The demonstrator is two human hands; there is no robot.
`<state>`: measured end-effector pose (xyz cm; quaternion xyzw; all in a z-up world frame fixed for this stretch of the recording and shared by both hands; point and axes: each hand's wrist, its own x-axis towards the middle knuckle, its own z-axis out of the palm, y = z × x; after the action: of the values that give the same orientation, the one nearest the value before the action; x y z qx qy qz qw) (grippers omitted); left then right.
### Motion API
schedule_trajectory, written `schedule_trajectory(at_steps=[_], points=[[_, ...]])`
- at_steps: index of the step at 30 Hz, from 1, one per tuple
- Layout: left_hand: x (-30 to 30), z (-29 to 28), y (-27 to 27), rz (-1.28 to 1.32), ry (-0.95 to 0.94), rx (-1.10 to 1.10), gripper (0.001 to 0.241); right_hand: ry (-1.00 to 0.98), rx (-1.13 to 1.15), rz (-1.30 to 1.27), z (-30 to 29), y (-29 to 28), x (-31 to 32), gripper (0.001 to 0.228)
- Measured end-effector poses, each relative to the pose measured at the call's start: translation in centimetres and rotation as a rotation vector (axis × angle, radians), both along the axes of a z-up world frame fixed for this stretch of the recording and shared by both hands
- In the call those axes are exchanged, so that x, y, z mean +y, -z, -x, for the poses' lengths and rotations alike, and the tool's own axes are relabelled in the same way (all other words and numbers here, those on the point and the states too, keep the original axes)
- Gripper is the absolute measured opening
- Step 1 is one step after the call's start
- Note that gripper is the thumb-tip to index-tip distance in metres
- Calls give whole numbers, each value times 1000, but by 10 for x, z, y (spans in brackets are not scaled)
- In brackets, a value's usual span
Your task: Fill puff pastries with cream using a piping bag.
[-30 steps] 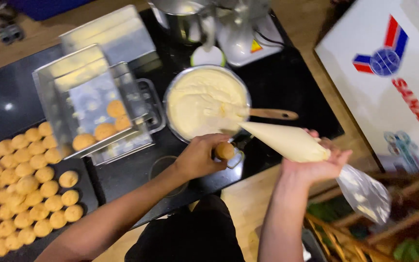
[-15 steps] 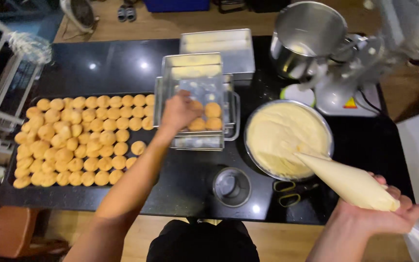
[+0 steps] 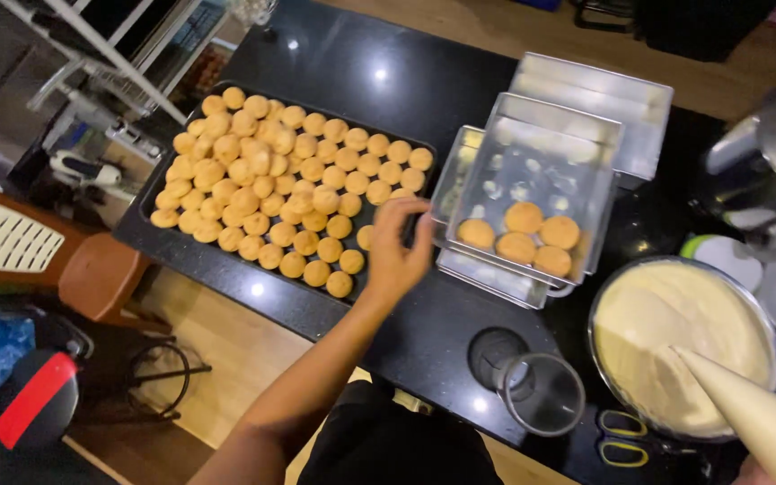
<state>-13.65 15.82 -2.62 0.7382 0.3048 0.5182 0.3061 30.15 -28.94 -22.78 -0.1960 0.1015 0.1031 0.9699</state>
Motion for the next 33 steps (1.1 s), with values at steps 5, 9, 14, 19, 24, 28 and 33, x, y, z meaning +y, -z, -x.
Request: schedule_trajectory(at_steps=[5,9,14,19,24,28,33], points=[[48,103,119,115,-379,312,26,-69,20,44,-5,-32,50,34],[49,147,157,234,-413,427,26,-91,30,86,23,-79,91,29],[27,131,116,100,-264,526,35,-112,48,116,132,-161,185,23],[32,122,138,47,-281,593,48,-149,158,104,195,-214,230,45],[29,112,147,133,-385,661,36,-192,32,93,211,-225,235,46],[-3,89,105,186,-389,463,37,-183,-32,0,213,-220,233,52],[-69,37,16,1158,232,-686,33,-254,-1,-92,234,-248,238,65]])
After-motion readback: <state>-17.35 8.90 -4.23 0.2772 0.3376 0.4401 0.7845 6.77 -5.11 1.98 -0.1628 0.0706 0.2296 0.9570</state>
